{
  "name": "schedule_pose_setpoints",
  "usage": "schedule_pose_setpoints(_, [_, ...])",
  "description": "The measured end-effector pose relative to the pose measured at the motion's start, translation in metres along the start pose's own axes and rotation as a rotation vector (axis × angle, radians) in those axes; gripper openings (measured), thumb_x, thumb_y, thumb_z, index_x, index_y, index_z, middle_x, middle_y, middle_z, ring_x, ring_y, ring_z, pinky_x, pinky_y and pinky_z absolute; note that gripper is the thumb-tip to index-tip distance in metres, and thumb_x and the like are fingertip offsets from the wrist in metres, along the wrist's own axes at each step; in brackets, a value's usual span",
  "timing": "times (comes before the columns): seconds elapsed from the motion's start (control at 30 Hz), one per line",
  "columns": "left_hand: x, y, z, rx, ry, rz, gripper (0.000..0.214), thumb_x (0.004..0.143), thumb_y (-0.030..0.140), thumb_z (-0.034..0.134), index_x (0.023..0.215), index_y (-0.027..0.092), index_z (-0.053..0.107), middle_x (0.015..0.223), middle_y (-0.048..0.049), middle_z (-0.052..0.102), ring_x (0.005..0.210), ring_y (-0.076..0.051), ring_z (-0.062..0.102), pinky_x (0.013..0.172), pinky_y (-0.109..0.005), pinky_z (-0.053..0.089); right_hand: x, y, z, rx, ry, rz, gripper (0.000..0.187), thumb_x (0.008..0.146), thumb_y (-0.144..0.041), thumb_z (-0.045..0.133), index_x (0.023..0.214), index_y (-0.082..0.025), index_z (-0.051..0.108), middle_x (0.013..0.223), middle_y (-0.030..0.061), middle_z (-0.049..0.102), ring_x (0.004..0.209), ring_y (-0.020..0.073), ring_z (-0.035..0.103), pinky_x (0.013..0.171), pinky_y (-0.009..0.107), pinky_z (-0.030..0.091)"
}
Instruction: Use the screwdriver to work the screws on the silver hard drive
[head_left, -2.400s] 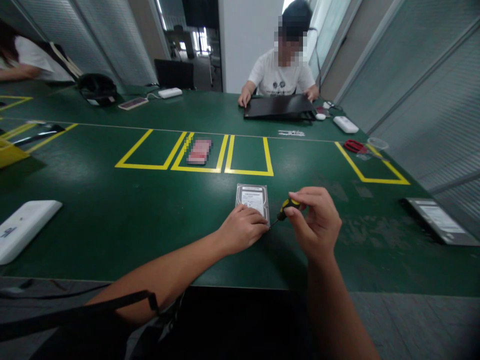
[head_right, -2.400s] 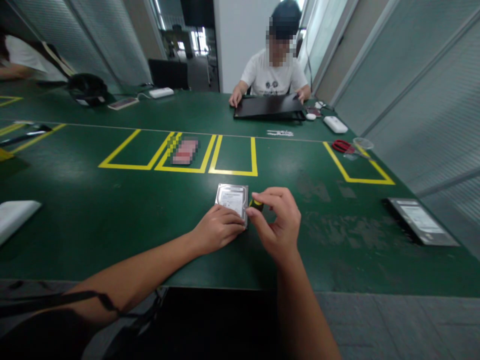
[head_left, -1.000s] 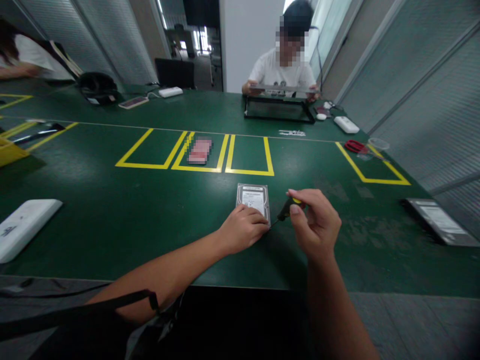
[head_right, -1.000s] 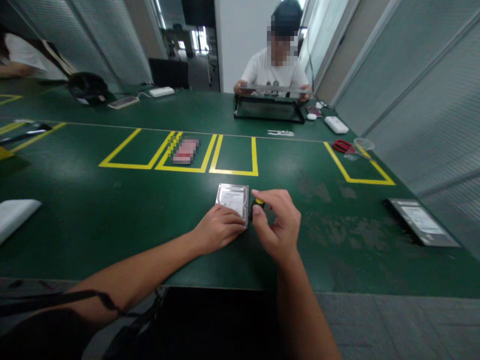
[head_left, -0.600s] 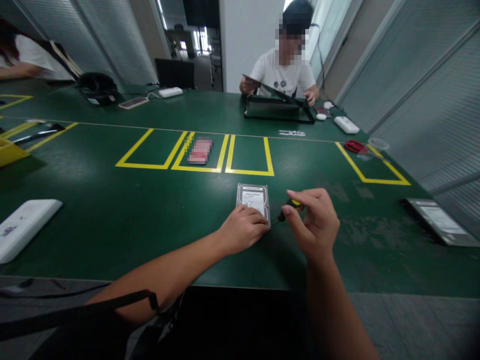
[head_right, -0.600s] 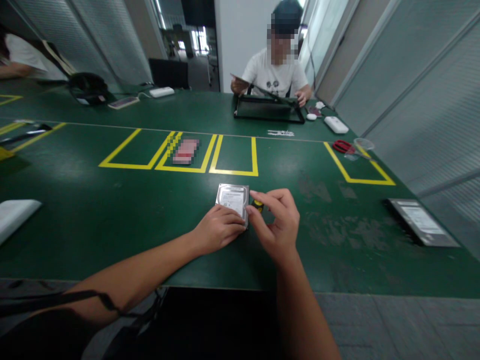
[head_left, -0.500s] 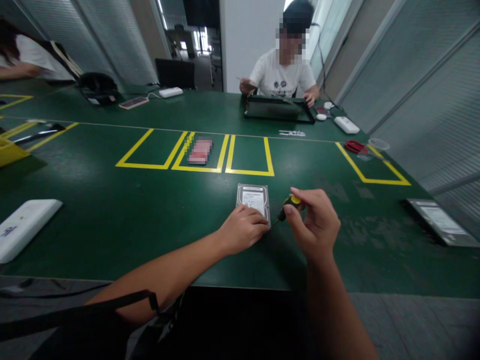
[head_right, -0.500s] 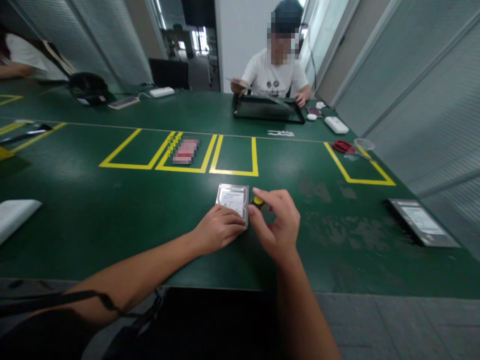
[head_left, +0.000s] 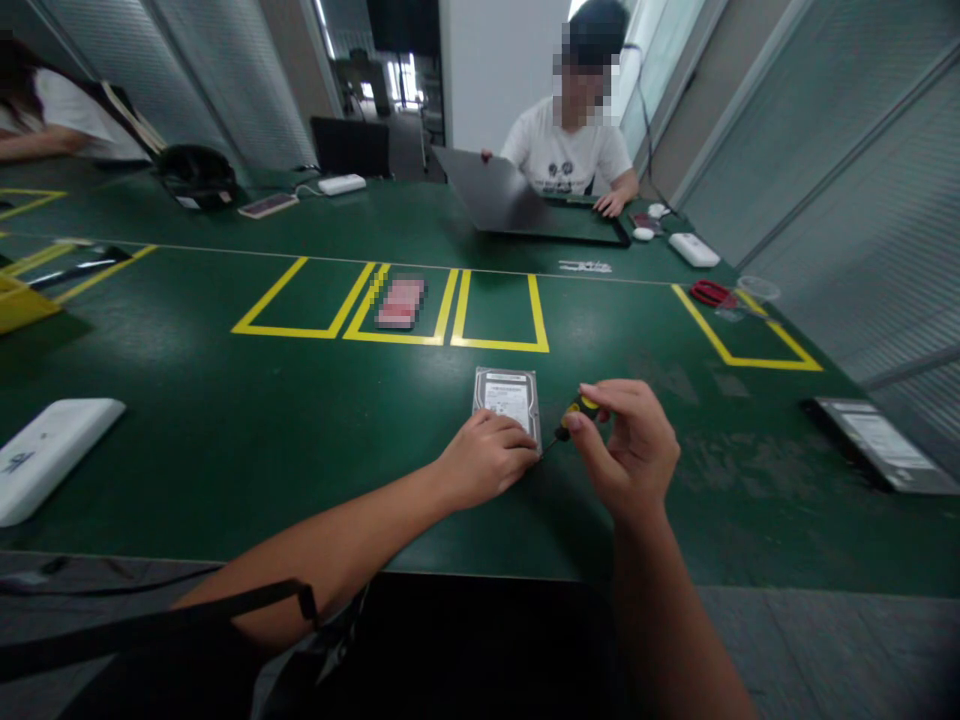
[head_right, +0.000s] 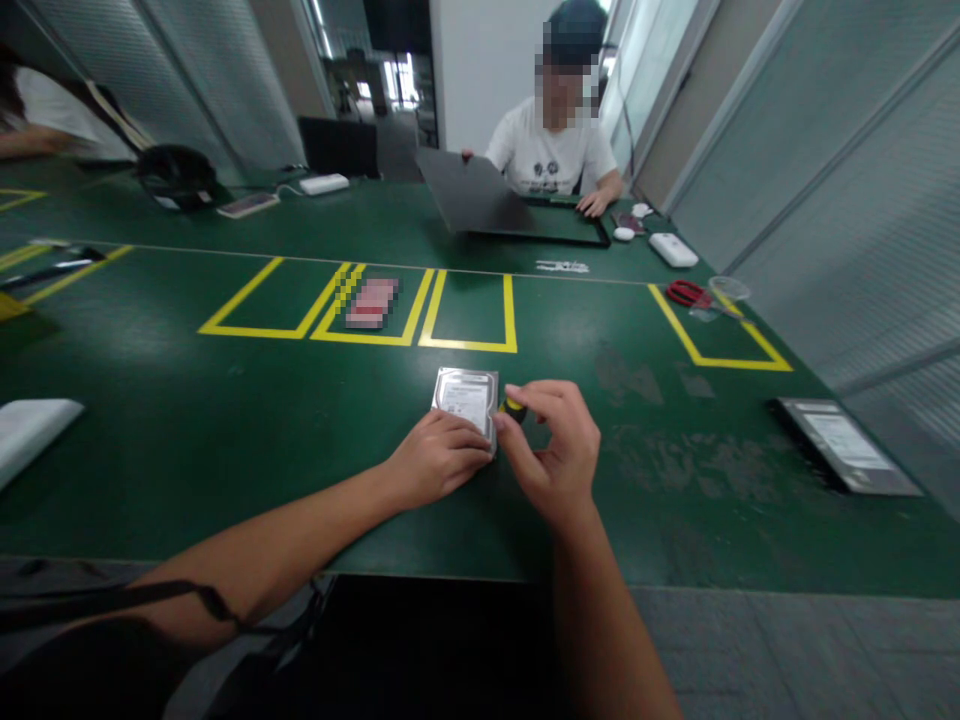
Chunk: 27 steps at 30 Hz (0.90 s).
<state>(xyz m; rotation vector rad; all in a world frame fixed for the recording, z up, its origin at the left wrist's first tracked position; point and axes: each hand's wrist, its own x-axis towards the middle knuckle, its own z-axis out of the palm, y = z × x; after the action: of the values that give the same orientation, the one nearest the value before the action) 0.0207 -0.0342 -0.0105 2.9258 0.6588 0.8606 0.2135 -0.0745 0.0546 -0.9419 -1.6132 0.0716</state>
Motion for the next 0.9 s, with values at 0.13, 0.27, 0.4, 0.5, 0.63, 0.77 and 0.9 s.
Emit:
schedule_pose_setpoints(0.13, [0.0,0.0,-0.001,-0.007,-0.007,-0.008,0.018,0.098,0.027,0.056,0.102,0.024,0.073,0.108,-0.0007,0.076,0.103,-0.019,0.066,0.088,-0.036,0.039,-0.001,-0.001,-0.002,-0.014,-0.017,0.009,0.023,0.091,-0.022,0.066,0.114,-0.024,0.066,0.102,0.0038,0.064,0.089,0.0171,0.06,0.069,0.031,0.046])
schedule_pose_setpoints(0.27, [-0.001,0.0,0.0,-0.007,-0.01,-0.007,0.017,0.098,0.027,0.057,0.103,0.024,0.072,0.108,0.0004,0.076,0.104,-0.019,0.066,0.089,-0.037,0.039,-0.001,-0.002,-0.005,-0.065,-0.052,0.013,0.025,0.09,-0.025,0.068,0.115,-0.023,0.065,0.103,0.0041,0.064,0.089,0.0169,0.059,0.068,0.03,0.046])
schedule_pose_setpoints(0.4, [-0.001,0.0,0.0,-0.002,-0.009,0.004,0.016,0.098,0.027,0.057,0.103,0.024,0.072,0.109,0.0008,0.076,0.105,-0.019,0.065,0.089,-0.037,0.039,-0.001,-0.003,-0.01,-0.108,-0.111,0.07,0.043,0.09,-0.028,0.07,0.131,-0.022,0.057,0.103,0.0042,0.063,0.081,0.0147,0.056,0.07,0.029,0.046])
schedule_pose_setpoints(0.5, [-0.001,0.0,-0.001,0.004,-0.009,0.003,0.016,0.097,0.027,0.057,0.103,0.024,0.072,0.109,-0.0002,0.076,0.105,-0.019,0.066,0.089,-0.037,0.039,0.0,-0.005,-0.014,-0.144,-0.205,0.099,0.031,0.092,-0.031,0.067,0.121,-0.019,0.062,0.099,0.0034,0.064,0.076,0.013,0.054,0.066,0.027,0.044])
schedule_pose_setpoints(0.63, [-0.001,0.001,-0.002,-0.005,-0.014,-0.004,0.017,0.097,0.026,0.057,0.102,0.024,0.073,0.108,-0.0015,0.076,0.105,-0.018,0.066,0.09,-0.037,0.04,0.001,-0.005,-0.019,-0.12,-0.274,0.2,0.023,0.095,-0.036,0.064,0.109,-0.018,0.066,0.09,0.0019,0.064,0.07,0.0116,0.053,0.064,0.026,0.043])
schedule_pose_setpoints(0.77, [-0.003,0.001,-0.003,-0.028,-0.015,-0.004,0.019,0.098,0.026,0.055,0.099,0.022,0.073,0.107,-0.0033,0.076,0.103,-0.019,0.067,0.09,-0.036,0.041,0.007,-0.006,-0.026,0.012,-0.267,0.301,0.026,0.096,-0.038,0.063,0.113,-0.018,0.064,0.096,0.0032,0.066,0.079,0.0138,0.061,0.069,0.026,0.049])
schedule_pose_setpoints(0.9, [-0.006,0.0,-0.004,-0.046,0.001,-0.002,0.02,0.098,0.026,0.054,0.101,0.02,0.073,0.107,-0.0034,0.076,0.104,-0.018,0.068,0.092,-0.036,0.04,0.022,-0.001,-0.037,0.018,-0.185,0.265,0.027,0.098,-0.038,0.06,0.116,-0.018,0.058,0.105,0.0058,0.067,0.09,0.0164,0.065,0.077,0.029,0.054])
